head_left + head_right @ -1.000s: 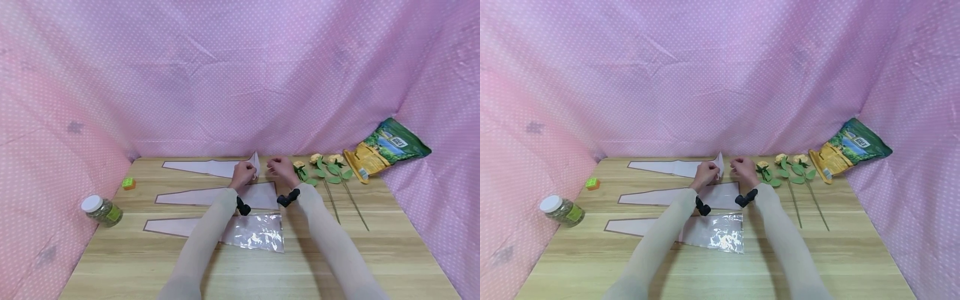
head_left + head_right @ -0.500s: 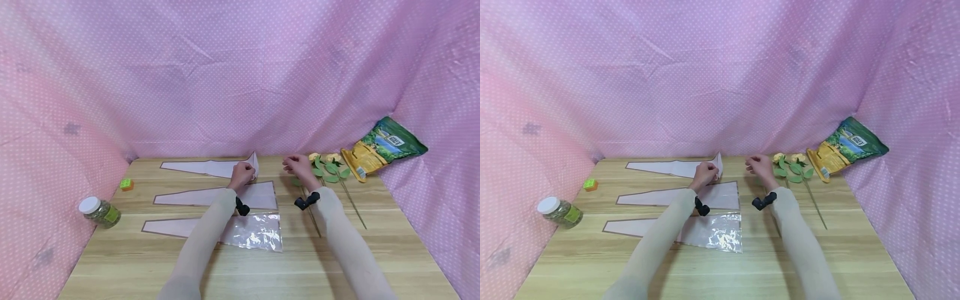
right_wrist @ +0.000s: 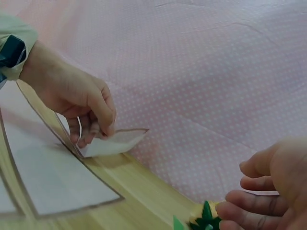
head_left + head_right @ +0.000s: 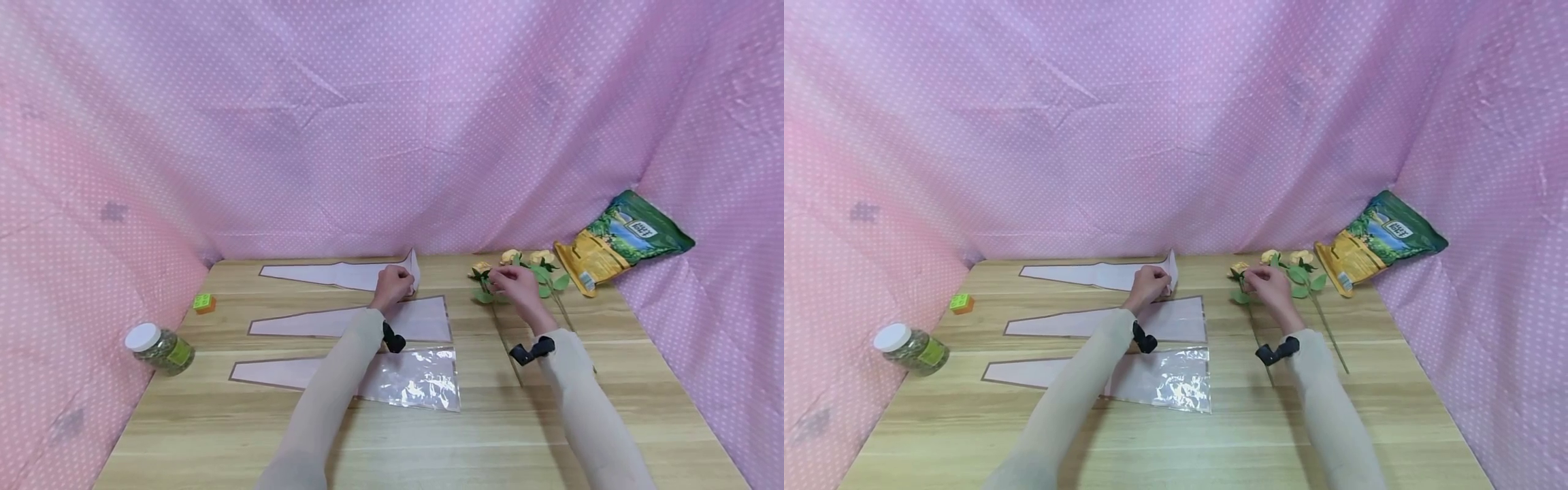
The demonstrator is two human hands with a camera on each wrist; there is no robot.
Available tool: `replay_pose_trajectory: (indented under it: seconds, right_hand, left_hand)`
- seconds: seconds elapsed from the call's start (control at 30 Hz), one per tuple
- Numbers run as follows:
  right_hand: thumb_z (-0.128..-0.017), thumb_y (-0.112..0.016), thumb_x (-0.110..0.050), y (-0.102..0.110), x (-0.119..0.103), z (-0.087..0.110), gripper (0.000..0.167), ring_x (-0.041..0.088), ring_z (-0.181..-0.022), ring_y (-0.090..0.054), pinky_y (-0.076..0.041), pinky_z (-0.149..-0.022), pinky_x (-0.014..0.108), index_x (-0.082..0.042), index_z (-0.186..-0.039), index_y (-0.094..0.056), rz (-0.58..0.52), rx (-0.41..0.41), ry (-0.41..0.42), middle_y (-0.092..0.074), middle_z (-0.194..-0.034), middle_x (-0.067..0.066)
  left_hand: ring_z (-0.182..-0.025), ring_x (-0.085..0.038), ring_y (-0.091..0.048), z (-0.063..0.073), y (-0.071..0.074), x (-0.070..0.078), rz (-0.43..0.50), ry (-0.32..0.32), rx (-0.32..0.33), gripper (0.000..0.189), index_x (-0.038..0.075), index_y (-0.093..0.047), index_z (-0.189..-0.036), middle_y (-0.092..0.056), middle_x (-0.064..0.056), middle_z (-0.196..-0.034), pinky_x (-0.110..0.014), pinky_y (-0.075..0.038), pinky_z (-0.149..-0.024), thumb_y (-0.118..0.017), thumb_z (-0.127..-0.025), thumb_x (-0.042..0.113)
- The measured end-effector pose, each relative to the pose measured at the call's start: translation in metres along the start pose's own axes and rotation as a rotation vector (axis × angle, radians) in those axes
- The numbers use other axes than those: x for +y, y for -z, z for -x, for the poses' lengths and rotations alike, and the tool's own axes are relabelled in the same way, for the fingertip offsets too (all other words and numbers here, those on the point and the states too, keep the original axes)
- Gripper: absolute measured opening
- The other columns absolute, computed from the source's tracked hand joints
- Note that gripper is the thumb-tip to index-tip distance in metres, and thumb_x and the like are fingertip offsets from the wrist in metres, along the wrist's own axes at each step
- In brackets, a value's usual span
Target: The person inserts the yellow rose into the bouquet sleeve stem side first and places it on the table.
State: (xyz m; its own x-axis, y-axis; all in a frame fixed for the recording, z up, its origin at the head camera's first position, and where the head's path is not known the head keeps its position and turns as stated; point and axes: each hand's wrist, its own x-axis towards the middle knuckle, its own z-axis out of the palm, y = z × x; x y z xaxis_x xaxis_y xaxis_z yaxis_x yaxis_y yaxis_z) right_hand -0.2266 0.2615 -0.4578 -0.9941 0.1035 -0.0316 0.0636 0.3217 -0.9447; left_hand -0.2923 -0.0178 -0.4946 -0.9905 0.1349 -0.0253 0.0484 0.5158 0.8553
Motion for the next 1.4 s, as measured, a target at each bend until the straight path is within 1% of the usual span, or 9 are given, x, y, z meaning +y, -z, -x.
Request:
replay_pose_trajectory:
  seconds: [0.1,0.17,0.33,0.53,0.97,1.1,1.23,1.3,1.4]
  right_hand:
    - [-0.100,-0.060,-0.019,0.007,0.006,0.007,0.040,0.007,-0.080,-0.072,-0.061,-0.079,0.032,0.011,-0.126,-0.060,0.053,0.002,0.018,-0.069,-0.112,0.023]
    - [-0.099,-0.059,-0.017,0.010,0.009,0.012,0.039,0.007,-0.077,-0.071,-0.060,-0.073,0.029,0.012,-0.126,-0.060,0.105,0.002,0.030,-0.069,-0.113,0.029]
    - [-0.097,-0.061,-0.017,0.012,0.015,0.023,0.039,0.016,-0.072,-0.069,-0.057,-0.062,0.025,0.010,-0.125,-0.062,0.238,-0.021,0.002,-0.069,-0.112,0.032]
    - [-0.095,-0.064,-0.020,0.009,0.021,0.034,0.046,0.019,-0.074,-0.069,-0.055,-0.062,0.026,0.010,-0.129,-0.058,0.319,-0.071,-0.054,-0.066,-0.117,0.032]
    - [-0.088,-0.072,-0.015,-0.003,0.037,0.043,0.043,0.023,-0.090,-0.066,-0.056,-0.062,0.024,0.009,-0.122,-0.062,0.391,-0.086,-0.088,-0.068,-0.108,0.024]
    - [-0.087,-0.072,-0.011,-0.007,0.035,0.041,0.031,0.014,-0.070,-0.063,-0.053,-0.056,0.025,0.007,-0.111,-0.066,0.417,-0.086,-0.073,-0.068,-0.092,0.014]
    - [-0.087,-0.070,-0.007,-0.010,0.035,0.038,0.012,0.007,-0.052,-0.051,-0.046,-0.051,0.024,0.003,-0.090,-0.067,0.439,-0.098,-0.063,-0.054,-0.068,0.000]
    - [-0.086,-0.069,-0.005,-0.011,0.035,0.038,0.009,0.007,-0.049,-0.050,-0.046,-0.050,0.023,0.003,-0.089,-0.068,0.443,-0.097,-0.069,-0.052,-0.065,-0.003]
    - [-0.082,-0.069,-0.003,-0.012,0.036,0.037,0.013,0.006,-0.048,-0.054,-0.048,-0.050,0.023,0.003,-0.094,-0.072,0.448,-0.090,-0.081,-0.059,-0.065,-0.002]
  left_hand:
    - [-0.060,-0.009,-0.056,0.000,0.001,0.000,0.006,0.005,0.001,0.021,0.002,-0.075,-0.088,-0.065,-0.002,-0.069,-0.020,-0.042,-0.053,-0.058,-0.092,0.014]
    - [-0.060,-0.009,-0.055,0.000,0.001,-0.001,0.012,0.008,0.002,0.021,0.002,-0.075,-0.089,-0.065,-0.002,-0.070,-0.021,-0.042,-0.054,-0.058,-0.092,0.014]
    - [-0.058,-0.009,-0.054,-0.001,0.001,-0.002,0.004,0.015,0.005,0.021,0.003,-0.075,-0.087,-0.064,-0.001,-0.068,-0.021,-0.042,-0.053,-0.058,-0.092,0.014]
    - [-0.056,-0.008,-0.054,-0.001,0.002,-0.002,-0.024,0.000,0.021,0.020,0.003,-0.074,-0.082,-0.062,0.000,-0.065,-0.020,-0.041,-0.052,-0.058,-0.091,0.012]
    - [-0.059,-0.010,-0.053,0.001,0.002,-0.004,-0.005,0.024,0.004,0.019,0.002,-0.073,-0.085,-0.060,-0.001,-0.068,-0.021,-0.042,-0.053,-0.058,-0.092,0.013]
    - [-0.062,-0.011,-0.054,0.002,0.002,-0.003,0.002,0.030,0.001,0.019,0.002,-0.073,-0.088,-0.061,-0.003,-0.072,-0.021,-0.043,-0.055,-0.058,-0.093,0.014]
    - [-0.063,-0.011,-0.054,0.002,0.000,-0.003,0.007,0.040,-0.004,0.019,0.002,-0.073,-0.089,-0.063,-0.003,-0.074,-0.021,-0.043,-0.056,-0.058,-0.093,0.014]
    - [-0.063,-0.011,-0.055,0.002,-0.001,-0.003,0.010,0.041,-0.006,0.019,0.002,-0.073,-0.089,-0.063,-0.003,-0.074,-0.022,-0.044,-0.056,-0.058,-0.092,0.013]
    - [-0.062,-0.011,-0.055,0.002,-0.002,-0.002,0.015,0.044,-0.007,0.019,0.002,-0.073,-0.088,-0.063,-0.004,-0.074,-0.021,-0.044,-0.056,-0.058,-0.092,0.013]
